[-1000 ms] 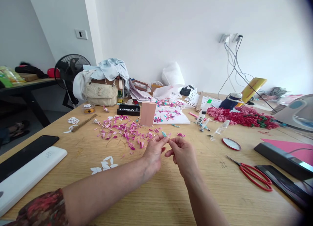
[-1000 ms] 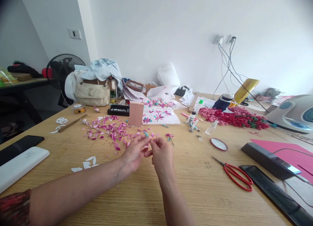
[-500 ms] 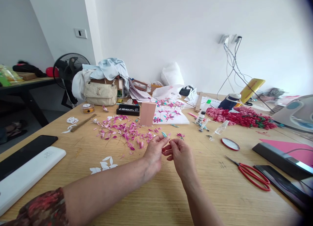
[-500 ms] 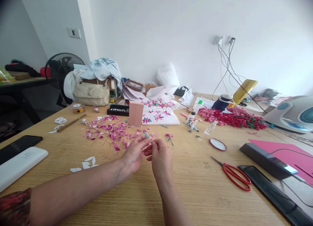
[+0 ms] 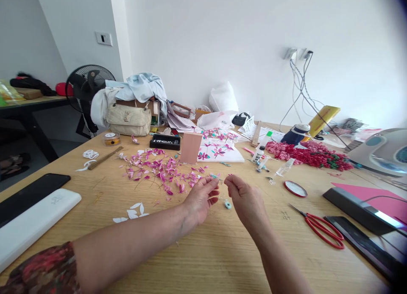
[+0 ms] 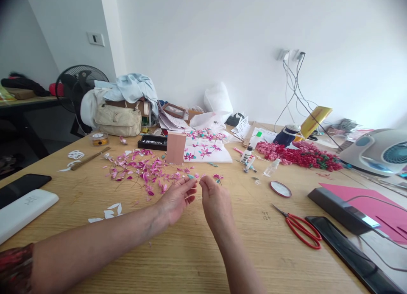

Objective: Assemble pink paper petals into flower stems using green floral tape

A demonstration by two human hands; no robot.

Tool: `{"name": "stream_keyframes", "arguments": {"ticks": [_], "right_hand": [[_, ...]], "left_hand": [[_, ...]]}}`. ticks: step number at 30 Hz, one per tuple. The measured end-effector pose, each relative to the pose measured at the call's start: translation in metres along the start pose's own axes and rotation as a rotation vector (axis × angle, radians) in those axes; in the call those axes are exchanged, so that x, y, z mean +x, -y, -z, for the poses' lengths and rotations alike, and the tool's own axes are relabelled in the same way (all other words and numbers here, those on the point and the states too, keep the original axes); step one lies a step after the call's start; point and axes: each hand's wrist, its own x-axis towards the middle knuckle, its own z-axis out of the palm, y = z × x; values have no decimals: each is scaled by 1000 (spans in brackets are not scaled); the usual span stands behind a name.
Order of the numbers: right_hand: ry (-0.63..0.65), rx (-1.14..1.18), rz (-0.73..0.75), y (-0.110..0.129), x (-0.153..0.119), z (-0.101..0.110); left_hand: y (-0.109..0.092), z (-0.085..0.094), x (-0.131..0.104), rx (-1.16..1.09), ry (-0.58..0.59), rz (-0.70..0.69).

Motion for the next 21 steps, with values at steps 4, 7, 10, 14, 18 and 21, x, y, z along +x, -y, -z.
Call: {"name": "stream_keyframes", "arguments": {"ticks": [4,7,10,14,18,21], "right_hand": [[85,-98,77,-5,6,17],[178,-176,156,-6,7,32],[281,-207,252,-3,9,47],[424,-146,335,4,14,63],[589,-100,314,5,20,74],[654,-163,281,1,22,82]], "left_hand": [[-8,18,-7,94,49,95],[-30,31,-7,277,36,-164],[-57,29,0,507,133,-339],[-67,10,12,645,507,-211],[-46,-6,24,635,800,-20],[-37,-10,31,755,850,-91]]}}
